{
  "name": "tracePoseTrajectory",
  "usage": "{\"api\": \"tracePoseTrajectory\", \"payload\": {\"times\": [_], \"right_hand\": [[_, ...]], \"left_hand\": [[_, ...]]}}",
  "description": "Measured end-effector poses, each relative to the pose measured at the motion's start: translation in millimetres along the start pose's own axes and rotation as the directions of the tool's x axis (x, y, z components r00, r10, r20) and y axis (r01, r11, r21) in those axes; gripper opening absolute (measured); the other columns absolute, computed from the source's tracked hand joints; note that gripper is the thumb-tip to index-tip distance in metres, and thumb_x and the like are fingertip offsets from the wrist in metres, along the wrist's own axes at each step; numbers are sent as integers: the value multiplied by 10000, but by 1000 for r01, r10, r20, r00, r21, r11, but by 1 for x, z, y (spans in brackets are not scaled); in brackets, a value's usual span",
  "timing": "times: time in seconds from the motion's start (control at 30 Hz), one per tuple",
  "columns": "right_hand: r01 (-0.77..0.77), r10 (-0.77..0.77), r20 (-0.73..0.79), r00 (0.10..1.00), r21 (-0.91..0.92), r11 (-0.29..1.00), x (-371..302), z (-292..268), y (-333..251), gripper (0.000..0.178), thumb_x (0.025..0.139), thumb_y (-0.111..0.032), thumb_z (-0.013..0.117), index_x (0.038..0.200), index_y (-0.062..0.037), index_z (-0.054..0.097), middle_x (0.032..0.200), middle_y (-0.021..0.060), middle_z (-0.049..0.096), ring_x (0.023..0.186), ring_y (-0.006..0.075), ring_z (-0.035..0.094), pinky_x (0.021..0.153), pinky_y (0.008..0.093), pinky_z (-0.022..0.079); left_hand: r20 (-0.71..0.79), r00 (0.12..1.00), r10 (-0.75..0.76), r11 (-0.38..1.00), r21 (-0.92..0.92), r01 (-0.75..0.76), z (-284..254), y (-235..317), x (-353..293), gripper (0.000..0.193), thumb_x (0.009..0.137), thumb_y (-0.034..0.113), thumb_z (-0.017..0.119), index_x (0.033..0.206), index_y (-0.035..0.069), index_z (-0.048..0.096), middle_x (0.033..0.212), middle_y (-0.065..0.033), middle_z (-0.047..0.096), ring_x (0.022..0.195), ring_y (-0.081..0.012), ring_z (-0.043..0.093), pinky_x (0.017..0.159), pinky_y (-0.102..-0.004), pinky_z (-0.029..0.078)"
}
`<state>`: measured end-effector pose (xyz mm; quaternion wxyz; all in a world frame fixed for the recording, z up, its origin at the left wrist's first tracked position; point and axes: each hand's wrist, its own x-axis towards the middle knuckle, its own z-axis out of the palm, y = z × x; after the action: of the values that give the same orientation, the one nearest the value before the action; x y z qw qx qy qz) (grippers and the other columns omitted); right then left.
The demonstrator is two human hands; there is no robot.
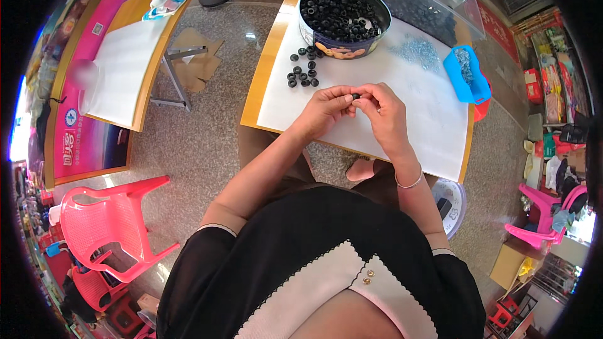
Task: The person assembles small black plastic or rubber components by hand on a white surface.
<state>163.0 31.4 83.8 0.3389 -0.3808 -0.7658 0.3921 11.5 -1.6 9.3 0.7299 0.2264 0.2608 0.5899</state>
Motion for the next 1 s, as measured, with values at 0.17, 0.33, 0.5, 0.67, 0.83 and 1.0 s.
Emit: {"api": "tracePoseTrajectory", "payload": {"times": [0.17,0.33,0.5,0.67,0.83,1.0], "right_hand": [[-13,19,-65,998,80,997,11,-12,13,140,830,-40,605,965,-5,621,842,66,613,733,135,600,675,257,474],[-53,47,-128,991,-43,998,59,-42,10,138,860,-74,591,971,-7,640,853,11,623,754,76,540,701,219,446],[146,-173,-80,982,-271,951,136,-48,23,131,811,-92,623,922,-30,657,823,54,644,737,124,586,687,248,457],[215,-36,265,964,-690,691,186,-16,38,126,720,-82,620,830,-50,670,851,130,661,830,295,632,733,373,489],[244,12,297,955,-807,538,213,-3,69,135,746,-76,577,798,-96,699,830,136,669,856,327,639,744,413,506],[203,25,297,954,-709,676,222,4,71,155,720,-84,622,859,-60,686,864,152,660,857,320,630,753,403,495]], "left_hand": [[22,1000,0,998,-65,1,-3,2,2,243,924,87,516,1128,-40,545,936,-76,593,779,-137,555,738,-260,468],[23,1000,-17,996,-92,19,-4,2,3,204,935,73,489,1097,-33,550,938,-72,578,762,-129,546,726,-253,473],[2,999,-46,997,-66,46,-2,1,2,201,937,71,486,1096,-34,549,944,-69,577,763,-122,544,726,-254,476],[4,999,-40,997,-67,40,-1,2,0,204,936,79,496,1099,-30,552,943,-66,581,772,-116,547,731,-256,483],[7,999,-54,995,-82,54,1,3,1,215,931,90,505,1105,-30,540,947,-73,570,776,-125,548,727,-250,480],[27,997,-67,995,-70,69,-2,3,1,204,936,100,507,1100,-5,567,936,-53,586,767,-110,544,737,-254,479]]}}
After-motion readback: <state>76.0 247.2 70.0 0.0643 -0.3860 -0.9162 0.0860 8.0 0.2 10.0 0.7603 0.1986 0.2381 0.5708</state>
